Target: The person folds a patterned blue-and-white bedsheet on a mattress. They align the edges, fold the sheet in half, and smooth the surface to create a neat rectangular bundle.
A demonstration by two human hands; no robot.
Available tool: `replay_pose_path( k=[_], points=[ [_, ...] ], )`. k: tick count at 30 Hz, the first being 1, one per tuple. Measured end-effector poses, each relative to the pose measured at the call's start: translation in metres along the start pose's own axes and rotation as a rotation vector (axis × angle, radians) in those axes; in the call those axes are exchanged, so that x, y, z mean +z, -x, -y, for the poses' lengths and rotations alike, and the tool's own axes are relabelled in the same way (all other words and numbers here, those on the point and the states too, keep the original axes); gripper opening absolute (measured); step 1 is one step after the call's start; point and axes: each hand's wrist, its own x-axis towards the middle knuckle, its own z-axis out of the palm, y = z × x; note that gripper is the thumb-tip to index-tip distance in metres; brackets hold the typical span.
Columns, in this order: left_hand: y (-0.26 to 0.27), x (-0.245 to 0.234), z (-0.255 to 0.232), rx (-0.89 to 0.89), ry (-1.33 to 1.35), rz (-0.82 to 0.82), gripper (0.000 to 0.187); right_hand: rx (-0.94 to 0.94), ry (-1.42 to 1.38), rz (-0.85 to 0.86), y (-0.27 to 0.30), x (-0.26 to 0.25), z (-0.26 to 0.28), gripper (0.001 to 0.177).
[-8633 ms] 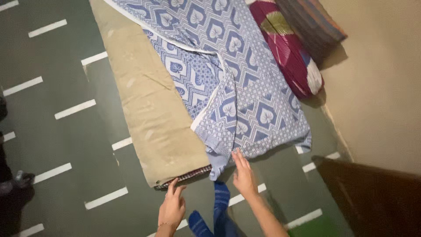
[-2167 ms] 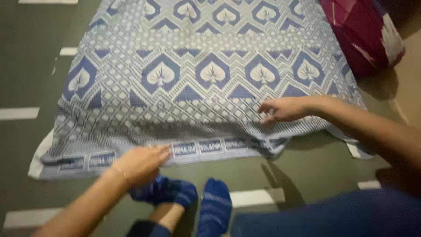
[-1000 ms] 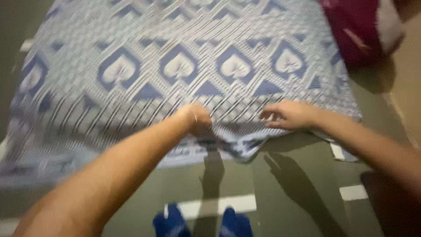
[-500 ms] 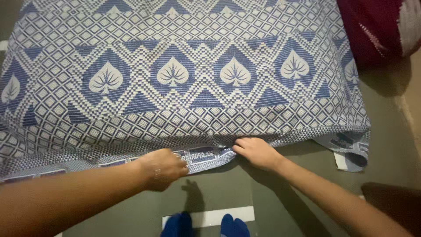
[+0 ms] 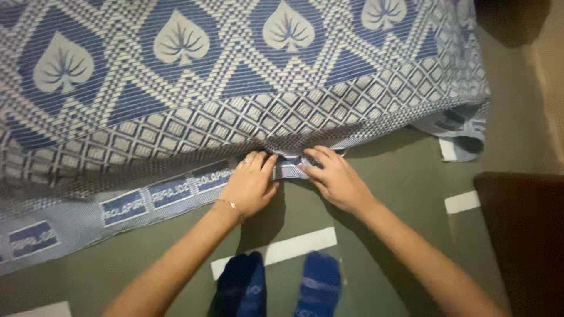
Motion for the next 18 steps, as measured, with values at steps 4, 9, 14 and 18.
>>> replay_pose_path(
  k=[4, 9, 14, 18],
  points=[
    [-0.003, 0.006, -0.005, -0.056, 0.025, -0.141, 0.056, 0.059, 0.014, 0.034, 0.012, -0.007, -0.002, 0.034],
    [0.012, -0.012, -0.003, -0.047, 0.029, -0.07, 0.042, -0.018, -0.035, 0.002, 0.009, -0.001, -0.006, 0.029],
    [0.026, -0.019, -0.001, 0.012, 0.002, -0.082, 0.046, 0.317, 0.013, 0.137, 0.021, 0.018, 0.006, 0.018],
    [0.035, -0.009, -0.002, 0.141, -0.111, -0.229, 0.055, 0.206, -0.093, 0.022, 0.018, 0.012, 0.008, 0.024]
  ],
)
